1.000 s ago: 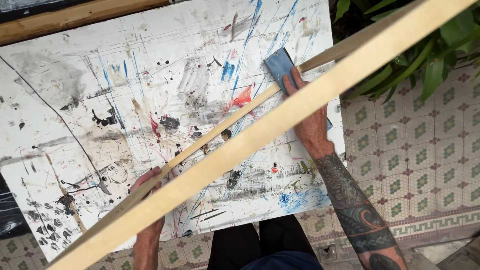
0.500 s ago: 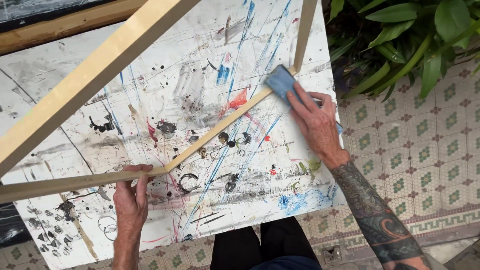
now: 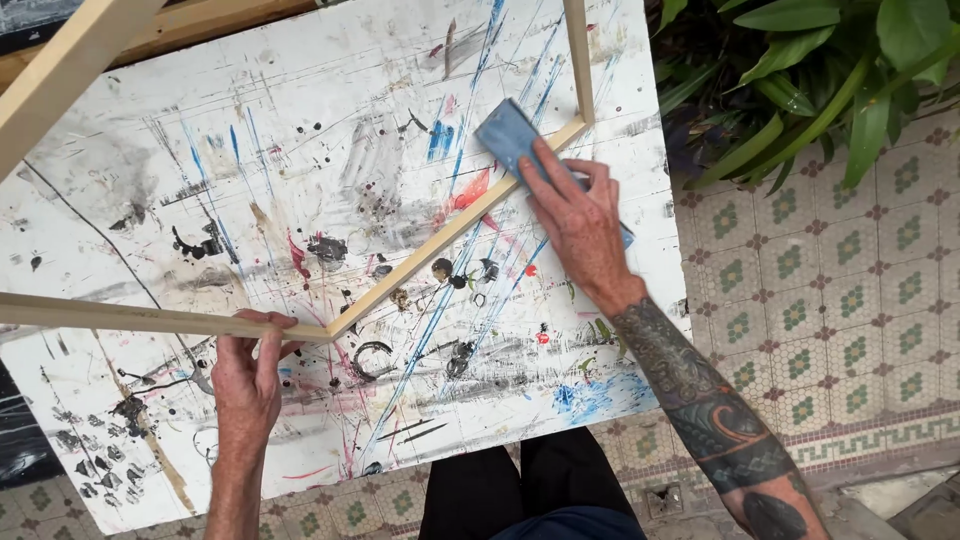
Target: Sanding the edges of a wooden frame using a sanding block
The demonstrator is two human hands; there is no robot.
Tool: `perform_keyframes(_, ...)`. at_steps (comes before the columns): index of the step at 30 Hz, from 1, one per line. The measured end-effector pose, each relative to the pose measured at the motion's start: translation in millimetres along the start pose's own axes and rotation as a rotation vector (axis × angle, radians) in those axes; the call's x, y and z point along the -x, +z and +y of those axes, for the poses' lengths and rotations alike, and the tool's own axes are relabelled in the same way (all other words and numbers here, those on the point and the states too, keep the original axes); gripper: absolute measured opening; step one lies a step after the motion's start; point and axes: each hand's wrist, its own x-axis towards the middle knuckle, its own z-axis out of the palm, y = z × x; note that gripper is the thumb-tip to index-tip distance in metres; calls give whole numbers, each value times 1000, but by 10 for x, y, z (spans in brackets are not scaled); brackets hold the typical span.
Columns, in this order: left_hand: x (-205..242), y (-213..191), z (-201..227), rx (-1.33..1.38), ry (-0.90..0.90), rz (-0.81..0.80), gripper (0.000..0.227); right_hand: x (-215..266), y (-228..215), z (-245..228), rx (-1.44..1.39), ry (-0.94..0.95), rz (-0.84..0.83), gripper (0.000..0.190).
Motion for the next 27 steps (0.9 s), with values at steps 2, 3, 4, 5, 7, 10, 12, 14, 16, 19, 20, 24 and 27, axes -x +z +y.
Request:
perform_keyframes(2,4,-5,-14,18,-33,17,10,76,-160,-208,-27,-176,-62,51)
perform_keyframes(3,7,16,-12,23,-34,14,10,183,-166,-30,-22,-174,-65,51)
perform_keyframes(4,5,6,-10,14,-11,12,11,227,-130,131,10,-157,-81,54)
perform_keyframes(5,5,-6,-12,4,11,10,11,269,-88,291,41,-140,-97,58)
perform_keyframes(7,-7,-33,-26,-24,14,38,17,-36,-191,183,-23,-73,-56,50)
perform_keyframes(10,-4,8,2,1,8,18,16,-89,-84,80,-38,-22,-12,48)
perform_keyframes(12,-20,5,3,31,-10,7,10,-56,-52,61,-25,-66,-2,55)
perform_keyframes(14,-28,-17,-58,24,20,1,10,11,-166,81,-1,-154,-73,55)
perform_keyframes(16,-33,-25,-53,15,0,3,11,-88,-225,197,12,-123,-48,53)
perform_keyframes(19,0,-31,18,26,-38,10,12,-221,-232,183,17,-107,-22,49)
perform_keyframes(20,-41,-6,47,52,-39,21,11,-295,-230,178,22,-128,-4,48)
perform_keyframes(24,-48,-8,31,22,-34,3,10,-165,-329,247,12,-119,-25,45)
perform_keyframes(27,-55,-48,30,25,-53,19,8,-136,-324,284,12,-127,-8,40)
